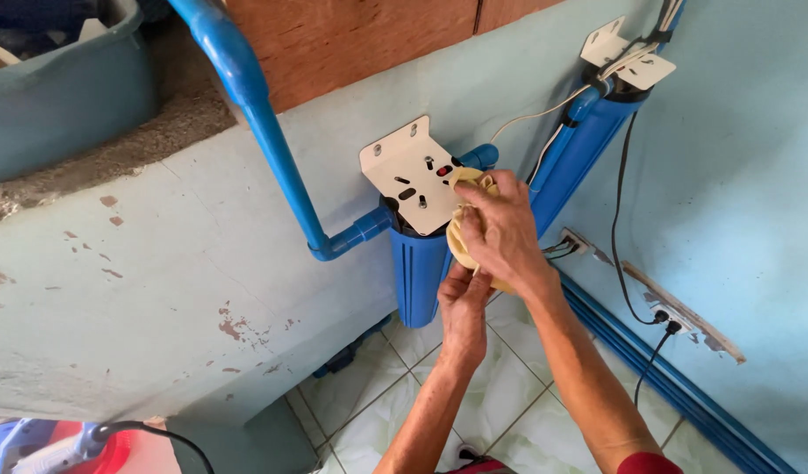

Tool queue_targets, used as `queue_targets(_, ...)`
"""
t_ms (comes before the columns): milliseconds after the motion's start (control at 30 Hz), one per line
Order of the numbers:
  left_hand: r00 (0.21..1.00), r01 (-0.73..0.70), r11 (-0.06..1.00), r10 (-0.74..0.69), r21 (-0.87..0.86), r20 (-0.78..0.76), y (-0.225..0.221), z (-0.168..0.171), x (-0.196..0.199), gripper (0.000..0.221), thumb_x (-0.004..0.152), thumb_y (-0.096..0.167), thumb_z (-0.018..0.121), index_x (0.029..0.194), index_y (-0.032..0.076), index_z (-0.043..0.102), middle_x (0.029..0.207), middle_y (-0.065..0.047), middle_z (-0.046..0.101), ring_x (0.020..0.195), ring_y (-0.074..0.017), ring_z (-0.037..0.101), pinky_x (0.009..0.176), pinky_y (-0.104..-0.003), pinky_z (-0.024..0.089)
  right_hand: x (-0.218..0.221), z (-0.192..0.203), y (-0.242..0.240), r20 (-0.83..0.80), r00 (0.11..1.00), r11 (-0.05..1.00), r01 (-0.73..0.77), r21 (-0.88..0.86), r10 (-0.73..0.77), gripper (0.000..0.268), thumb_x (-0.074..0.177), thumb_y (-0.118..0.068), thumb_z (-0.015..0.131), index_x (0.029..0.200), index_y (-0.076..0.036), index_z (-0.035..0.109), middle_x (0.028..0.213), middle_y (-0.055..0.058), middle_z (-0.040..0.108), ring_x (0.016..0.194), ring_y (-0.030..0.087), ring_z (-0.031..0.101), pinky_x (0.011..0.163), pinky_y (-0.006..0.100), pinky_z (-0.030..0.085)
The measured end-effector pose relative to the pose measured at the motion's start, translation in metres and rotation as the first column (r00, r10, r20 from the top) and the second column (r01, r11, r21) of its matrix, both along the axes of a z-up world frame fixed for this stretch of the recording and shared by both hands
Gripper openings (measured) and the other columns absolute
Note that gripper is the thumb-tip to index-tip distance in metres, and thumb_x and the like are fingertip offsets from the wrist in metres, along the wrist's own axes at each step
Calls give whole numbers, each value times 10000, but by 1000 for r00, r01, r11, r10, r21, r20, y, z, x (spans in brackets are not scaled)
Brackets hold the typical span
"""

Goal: Wiping down a water filtration control panel and filter housings with a cleaning cloth.

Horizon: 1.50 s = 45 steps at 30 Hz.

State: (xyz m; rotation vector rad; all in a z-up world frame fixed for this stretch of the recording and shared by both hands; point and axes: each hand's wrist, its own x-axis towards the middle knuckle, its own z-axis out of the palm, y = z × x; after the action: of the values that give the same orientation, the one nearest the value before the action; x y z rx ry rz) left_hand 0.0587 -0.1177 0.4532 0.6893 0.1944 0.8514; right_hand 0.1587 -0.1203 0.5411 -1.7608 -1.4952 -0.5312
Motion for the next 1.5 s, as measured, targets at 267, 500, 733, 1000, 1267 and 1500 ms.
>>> queue_targets(267,957,-90,988,120,123,-262,3,-19,-11,284,944,80,634,1225,37,625,1083,-20,715,960,-112,641,809,-314,530,-60,-4,-13,-9,997,997,-74,-4,74,471,782,-29,690,1246,-95,724,1218,168,548,1118,390,536,950,471,496)
queue_targets(500,994,-38,999,39,21,-105,1,-16,-19,236,994,96,645,1205,-1,682,1072,-22,737,948,-97,645,867,-275,529,-31,-4,-16,-144,981,991,122,-62,-130,474,854,18,646,1288,-154,728,1190,97,583,1068,328,557,857,420,533)
queue_targets(733,994,-57,998,54,-31,-93,11,-43,-20,233,929,44,643,1158,35,687,1037,-9,732,894,-97,649,797,-270,514,-64,-5,-18,-64,997,999,51,18,-49,515,806,5,681,1297,-148,719,1185,108,568,1099,343,548,887,450,530)
queue_targets(1000,988,-1,999,8,44,-155,2,-18,-29,105,1016,132,621,1066,67,686,956,29,710,842,-50,624,797,-240,522,-25,-14,-17,-124,981,989,150,-5,-149,510,856,-3,679,1334,-180,701,1207,114,579,1103,350,554,878,454,531)
queue_targets(1267,991,-29,999,26,-21,-132,6,-88,-9,173,999,118,646,1138,48,718,932,14,681,750,-65,524,654,-253,398,-63,-10,-27,-96,993,998,64,-19,-65,557,787,15,647,1301,-187,723,1179,109,582,1076,342,561,871,431,536)
queue_targets(1500,924,-156,973,205,170,-324,-3,-84,-65,262,967,191,566,1160,46,669,1082,14,679,981,-105,618,835,-298,520,-79,-61,-48,-578,656,861,-474,184,485,476,891,34,512,1344,-56,625,1253,97,613,1155,206,619,1015,322,505)
